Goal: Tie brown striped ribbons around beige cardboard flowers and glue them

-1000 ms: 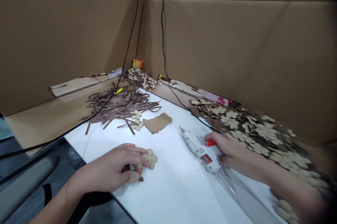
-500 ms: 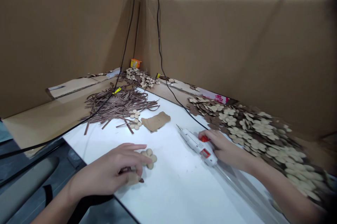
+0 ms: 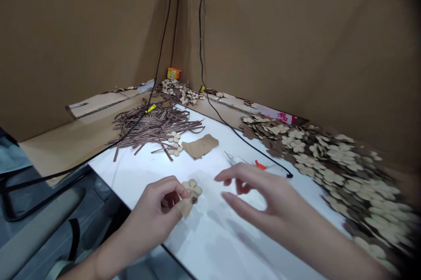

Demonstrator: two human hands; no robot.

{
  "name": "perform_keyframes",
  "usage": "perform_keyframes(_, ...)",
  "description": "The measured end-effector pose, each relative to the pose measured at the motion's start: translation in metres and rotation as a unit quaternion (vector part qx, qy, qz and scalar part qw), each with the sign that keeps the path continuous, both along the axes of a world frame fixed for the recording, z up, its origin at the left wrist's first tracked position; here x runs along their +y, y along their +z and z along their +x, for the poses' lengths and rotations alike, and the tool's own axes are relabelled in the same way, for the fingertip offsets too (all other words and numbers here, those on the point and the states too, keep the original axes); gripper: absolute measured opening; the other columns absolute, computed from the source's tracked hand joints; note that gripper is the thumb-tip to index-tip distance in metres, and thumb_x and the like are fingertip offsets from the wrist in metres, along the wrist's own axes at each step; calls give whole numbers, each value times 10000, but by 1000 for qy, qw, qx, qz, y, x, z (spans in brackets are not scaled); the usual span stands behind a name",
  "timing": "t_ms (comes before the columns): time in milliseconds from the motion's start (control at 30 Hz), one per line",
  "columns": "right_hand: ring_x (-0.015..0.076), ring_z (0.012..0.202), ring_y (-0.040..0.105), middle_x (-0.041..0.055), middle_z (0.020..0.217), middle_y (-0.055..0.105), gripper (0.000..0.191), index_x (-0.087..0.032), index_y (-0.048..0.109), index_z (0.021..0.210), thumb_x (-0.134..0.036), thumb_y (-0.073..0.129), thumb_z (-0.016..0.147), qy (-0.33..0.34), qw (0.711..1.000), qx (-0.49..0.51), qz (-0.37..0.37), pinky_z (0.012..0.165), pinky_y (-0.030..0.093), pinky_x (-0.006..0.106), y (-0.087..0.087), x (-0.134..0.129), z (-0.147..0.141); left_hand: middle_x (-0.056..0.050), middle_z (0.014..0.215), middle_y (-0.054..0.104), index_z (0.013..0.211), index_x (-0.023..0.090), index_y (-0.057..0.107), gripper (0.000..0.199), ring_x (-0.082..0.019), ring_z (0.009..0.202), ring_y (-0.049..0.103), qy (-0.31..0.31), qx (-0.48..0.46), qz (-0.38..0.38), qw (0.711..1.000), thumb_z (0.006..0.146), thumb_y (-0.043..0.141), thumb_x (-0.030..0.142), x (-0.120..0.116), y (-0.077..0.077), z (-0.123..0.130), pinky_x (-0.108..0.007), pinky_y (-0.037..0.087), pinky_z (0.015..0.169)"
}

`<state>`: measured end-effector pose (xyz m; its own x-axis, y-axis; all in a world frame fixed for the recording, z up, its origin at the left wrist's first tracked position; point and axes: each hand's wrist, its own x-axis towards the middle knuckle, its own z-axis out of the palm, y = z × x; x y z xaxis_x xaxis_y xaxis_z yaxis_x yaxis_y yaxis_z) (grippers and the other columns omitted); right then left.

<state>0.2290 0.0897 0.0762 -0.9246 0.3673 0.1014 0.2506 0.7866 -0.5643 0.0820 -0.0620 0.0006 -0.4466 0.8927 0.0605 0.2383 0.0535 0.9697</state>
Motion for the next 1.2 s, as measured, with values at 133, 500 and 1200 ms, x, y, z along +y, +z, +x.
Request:
perform_keyframes(133, 143, 739, 555, 2, 830, 640, 164, -217, 625, 845, -367, 570, 811, 8, 975, -31, -220, 679, 449, 256, -21, -19, -23, 22, 674, 470, 724, 175, 552, 154, -109, 602, 435, 18, -9, 3, 1000, 801, 568, 307, -1, 0, 9, -205, 343, 541)
perform_keyframes(500, 118, 692, 508, -12, 709, 564, 209, -165, 576, 745, -365, 606, 796, -1, 926, 15, -376, 652, 396, 230, -46, -17, -24, 27, 658, 478, 709, 178, 560, 116, -96, 567, 433, 38, 9, 0, 999, 796, 562, 254, -1, -3, 16, -188, 337, 508)
perform_keyframes(1200, 105, 658, 389, -34, 708, 500, 194, -187, 585, 792, -368, 547, 850, -21, 937, 14, -349, 592, 313, 220, -54, -18, -25, 29, 621, 488, 714, 155, 539, 154, -93, 567, 417, 64, -81, -67, 992, 779, 576, 290, 3, 2, 16, -184, 350, 508)
